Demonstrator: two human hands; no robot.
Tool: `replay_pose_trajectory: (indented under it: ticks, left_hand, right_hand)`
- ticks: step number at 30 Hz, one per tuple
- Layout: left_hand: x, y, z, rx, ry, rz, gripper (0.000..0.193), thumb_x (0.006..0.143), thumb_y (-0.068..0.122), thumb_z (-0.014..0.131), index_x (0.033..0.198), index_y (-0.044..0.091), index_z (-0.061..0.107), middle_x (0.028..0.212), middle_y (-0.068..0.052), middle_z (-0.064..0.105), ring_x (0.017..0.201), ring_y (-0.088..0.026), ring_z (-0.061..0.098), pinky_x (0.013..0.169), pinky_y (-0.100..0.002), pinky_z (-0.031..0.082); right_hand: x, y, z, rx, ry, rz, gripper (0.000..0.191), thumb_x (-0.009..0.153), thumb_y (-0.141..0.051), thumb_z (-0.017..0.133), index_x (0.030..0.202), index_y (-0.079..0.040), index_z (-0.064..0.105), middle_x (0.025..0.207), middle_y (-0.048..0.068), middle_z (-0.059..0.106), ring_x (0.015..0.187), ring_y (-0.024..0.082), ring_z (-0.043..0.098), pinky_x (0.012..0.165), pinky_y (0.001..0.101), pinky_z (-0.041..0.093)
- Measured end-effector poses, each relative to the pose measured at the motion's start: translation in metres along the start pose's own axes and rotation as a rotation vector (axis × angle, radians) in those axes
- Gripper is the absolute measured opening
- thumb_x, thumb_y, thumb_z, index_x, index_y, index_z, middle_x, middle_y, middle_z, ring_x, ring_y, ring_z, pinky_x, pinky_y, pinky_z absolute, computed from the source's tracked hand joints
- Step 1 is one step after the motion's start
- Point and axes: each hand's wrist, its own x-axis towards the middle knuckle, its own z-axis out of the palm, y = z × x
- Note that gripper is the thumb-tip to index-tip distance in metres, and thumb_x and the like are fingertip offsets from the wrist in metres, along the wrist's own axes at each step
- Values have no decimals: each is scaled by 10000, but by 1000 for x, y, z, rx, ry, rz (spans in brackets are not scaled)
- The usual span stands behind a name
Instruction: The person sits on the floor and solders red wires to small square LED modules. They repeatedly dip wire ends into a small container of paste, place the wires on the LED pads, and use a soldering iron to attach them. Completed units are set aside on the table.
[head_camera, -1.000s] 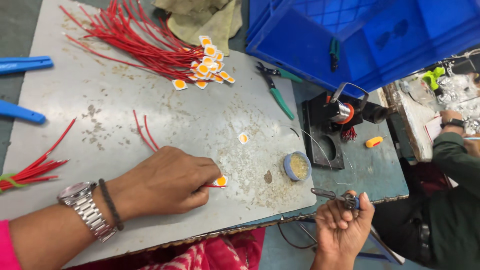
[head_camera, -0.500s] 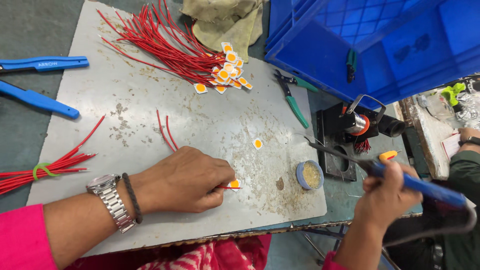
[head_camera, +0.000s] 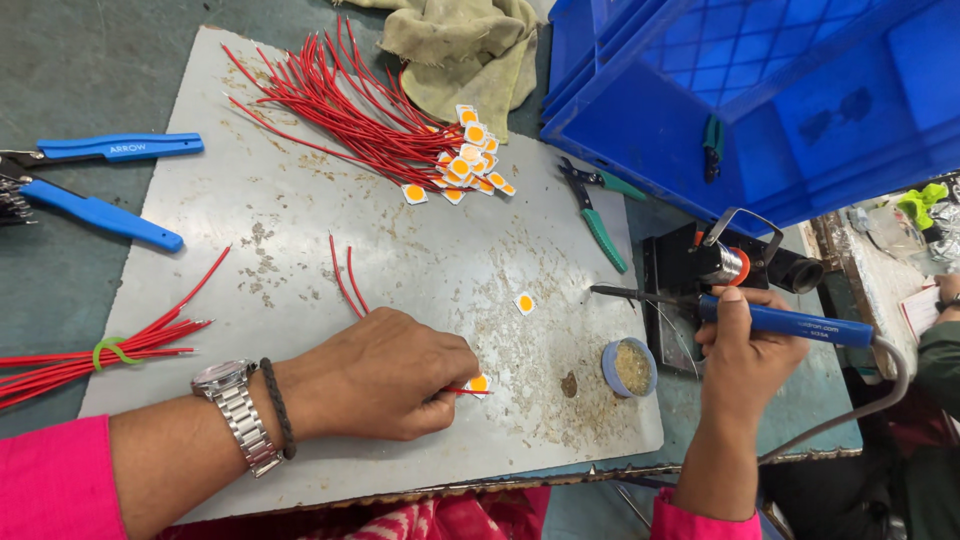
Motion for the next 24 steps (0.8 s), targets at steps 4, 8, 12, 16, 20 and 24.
replay_pose_trajectory:
  ticks: [4,8,12,16,20,24]
  left_hand:
    - [0,0,1,3,-3,-12,129,787,191,637,810,65,623,783,-96,685,705,-349,669,645,-496,514]
    - [0,0,1,11,-2,-4,137,783,193,641,818,61,629,782,-104,688,710,-352,673,643,-498,517]
    - [0,0,1,16,0,4,132,790,193,639,817,63,635,778,-104,688,711,-348,676,647,-495,521]
    - [-1,0,2,-1,33,23,145,787,204,652,840,69,645,783,-107,691,720,-348,680,637,-495,520]
    - [-1,-1,2,19,20,32,147,793,206,646,845,69,631,794,-98,691,735,-340,679,638,-496,515]
    - [-1,0,2,53,-40,-22,162,799,225,647,832,69,619,812,-94,689,739,-337,675,651,-494,516]
  right_hand:
    - [-3,1,-4,17,-15,-1,129,1055,-88,673,992,24,678,783,58,650,561,68,574,487,187,394]
    - [-12,-6,-12,51,-1,26,99,1048,-62,654,993,19,662,858,59,697,582,62,581,503,181,413]
    - [-20,-16,-22,10,38,39,136,1050,-57,653,938,20,648,757,65,647,520,74,565,491,196,393]
    - [-29,-21,-35,103,82,6,104,1029,-52,629,946,10,632,840,75,669,521,84,553,476,195,422]
    - [-51,-23,-50,180,93,-53,202,1084,-64,636,936,64,590,763,124,606,526,133,545,486,233,433]
    - [-80,-32,-55,249,130,-74,259,1072,-147,635,949,69,564,770,140,578,525,150,528,522,253,453]
